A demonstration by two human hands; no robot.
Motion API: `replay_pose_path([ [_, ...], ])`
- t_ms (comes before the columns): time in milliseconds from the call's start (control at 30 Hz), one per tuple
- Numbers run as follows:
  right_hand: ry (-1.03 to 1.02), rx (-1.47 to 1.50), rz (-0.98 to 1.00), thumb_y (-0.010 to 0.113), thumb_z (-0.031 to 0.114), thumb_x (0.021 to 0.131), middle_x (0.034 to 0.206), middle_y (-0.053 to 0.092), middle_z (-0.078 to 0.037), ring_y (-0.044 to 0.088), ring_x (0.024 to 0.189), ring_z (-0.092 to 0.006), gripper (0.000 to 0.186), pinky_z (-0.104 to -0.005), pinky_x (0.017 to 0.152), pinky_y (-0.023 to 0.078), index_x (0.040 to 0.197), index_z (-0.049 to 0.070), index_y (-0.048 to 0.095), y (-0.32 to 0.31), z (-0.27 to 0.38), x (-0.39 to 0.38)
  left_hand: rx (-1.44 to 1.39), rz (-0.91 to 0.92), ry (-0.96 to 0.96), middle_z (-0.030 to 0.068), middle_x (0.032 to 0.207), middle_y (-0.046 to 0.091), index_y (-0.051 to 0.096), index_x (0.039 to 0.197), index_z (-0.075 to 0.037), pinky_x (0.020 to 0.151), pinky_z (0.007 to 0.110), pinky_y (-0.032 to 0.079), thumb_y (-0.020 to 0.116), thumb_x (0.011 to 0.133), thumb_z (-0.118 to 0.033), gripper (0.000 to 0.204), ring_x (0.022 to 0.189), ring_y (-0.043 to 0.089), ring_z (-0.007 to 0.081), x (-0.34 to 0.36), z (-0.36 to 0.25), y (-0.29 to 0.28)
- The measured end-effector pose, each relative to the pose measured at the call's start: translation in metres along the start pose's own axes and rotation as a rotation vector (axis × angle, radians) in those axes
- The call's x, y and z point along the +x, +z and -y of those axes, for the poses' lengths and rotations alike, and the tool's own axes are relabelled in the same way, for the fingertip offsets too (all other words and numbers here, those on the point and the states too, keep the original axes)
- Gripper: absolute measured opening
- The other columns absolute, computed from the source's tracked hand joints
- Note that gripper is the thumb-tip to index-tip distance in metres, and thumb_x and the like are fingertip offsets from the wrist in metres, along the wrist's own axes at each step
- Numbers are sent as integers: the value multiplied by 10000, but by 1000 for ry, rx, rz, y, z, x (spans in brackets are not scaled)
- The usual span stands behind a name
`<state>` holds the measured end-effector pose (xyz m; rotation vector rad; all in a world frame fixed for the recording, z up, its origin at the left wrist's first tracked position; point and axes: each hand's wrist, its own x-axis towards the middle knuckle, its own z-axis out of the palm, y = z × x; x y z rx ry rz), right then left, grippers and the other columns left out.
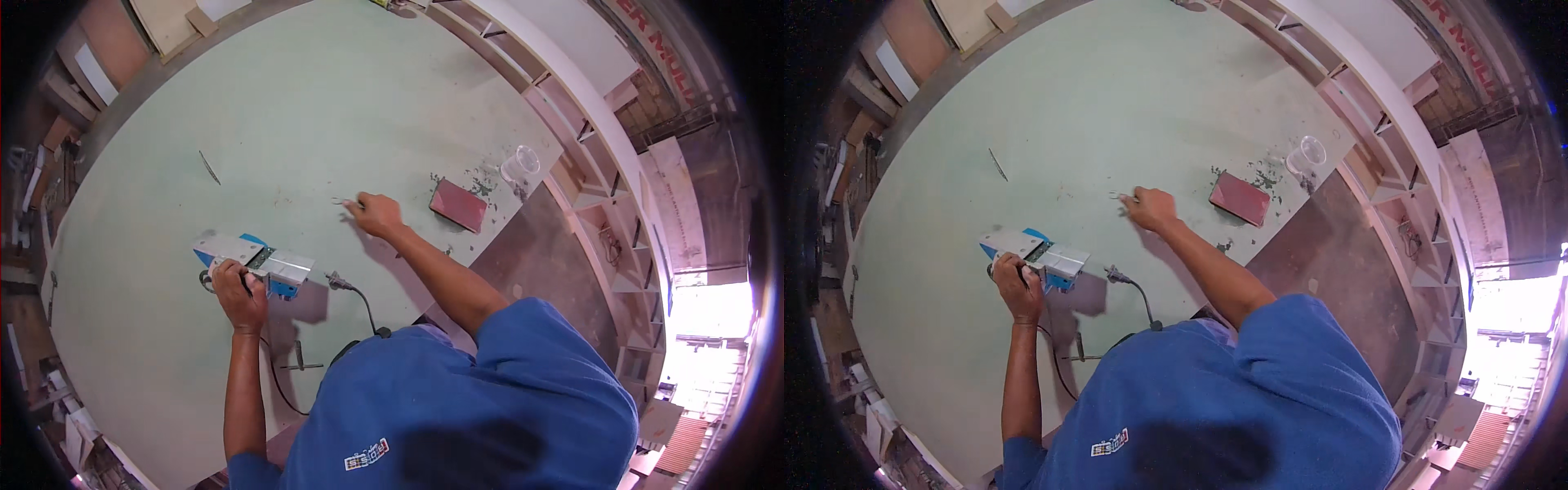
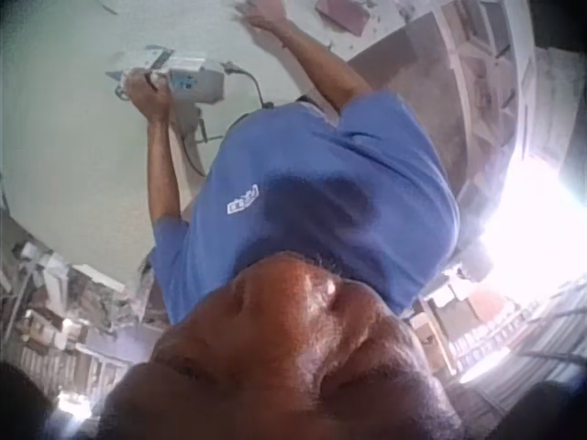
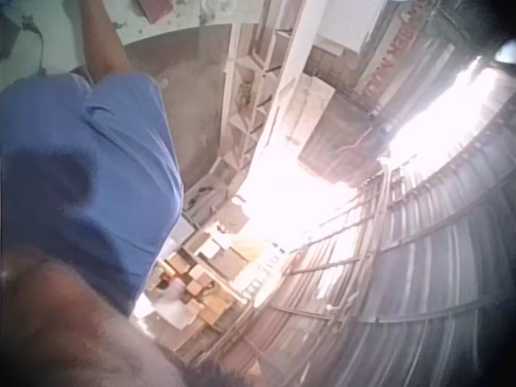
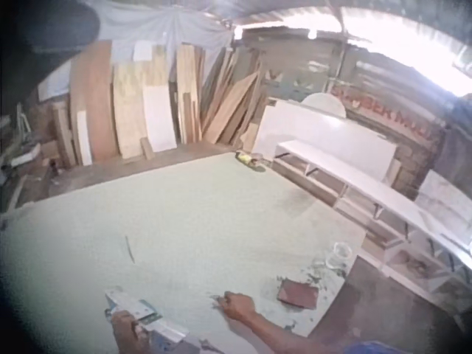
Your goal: The person assembles a power planer on a workbench by inserting a blade assembly into the unit and tightening several screws using a small wrench.
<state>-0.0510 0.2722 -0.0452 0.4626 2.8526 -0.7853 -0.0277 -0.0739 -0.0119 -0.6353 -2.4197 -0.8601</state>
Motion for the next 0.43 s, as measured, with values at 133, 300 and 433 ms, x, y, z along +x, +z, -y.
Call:
replay_pose_path([
  [133, 37, -16, -11, 557, 502, 979, 885, 721, -214, 691, 880, -421, 470, -533, 771, 516, 947, 55, 697, -16, -68, -27, 63, -10, -4, 196, 1064, 558, 530, 1013, -11, 977, 531, 421, 536, 916, -143, 164, 1054, 541, 400, 3, -19, 4],
  [300, -107, 24, 45, 621, 391, 935, 885, 718, -227, 690, 888, -432, 366, -538, 773, 515, 902, 38, 713, -38, -103, -56, 100, 27, -172, 212, 1089, 564, 535, 1023, -1, 1000, 513, 436, 511, 938, -131, 157, 1073, 553, 415, -5, -31, 5],
  [433, -279, 44, -65, 662, 374, 912, 882, 722, -224, 704, 884, -407, 328, -521, 781, 529, 891, 53, 728, -31, -121, -51, 167, -14, -239, 221, 1157, 582, 549, 1056, -6, 1032, 517, 431, 525, 953, -147, 176, 1137, 557, 428, -16, -37, -13],
])
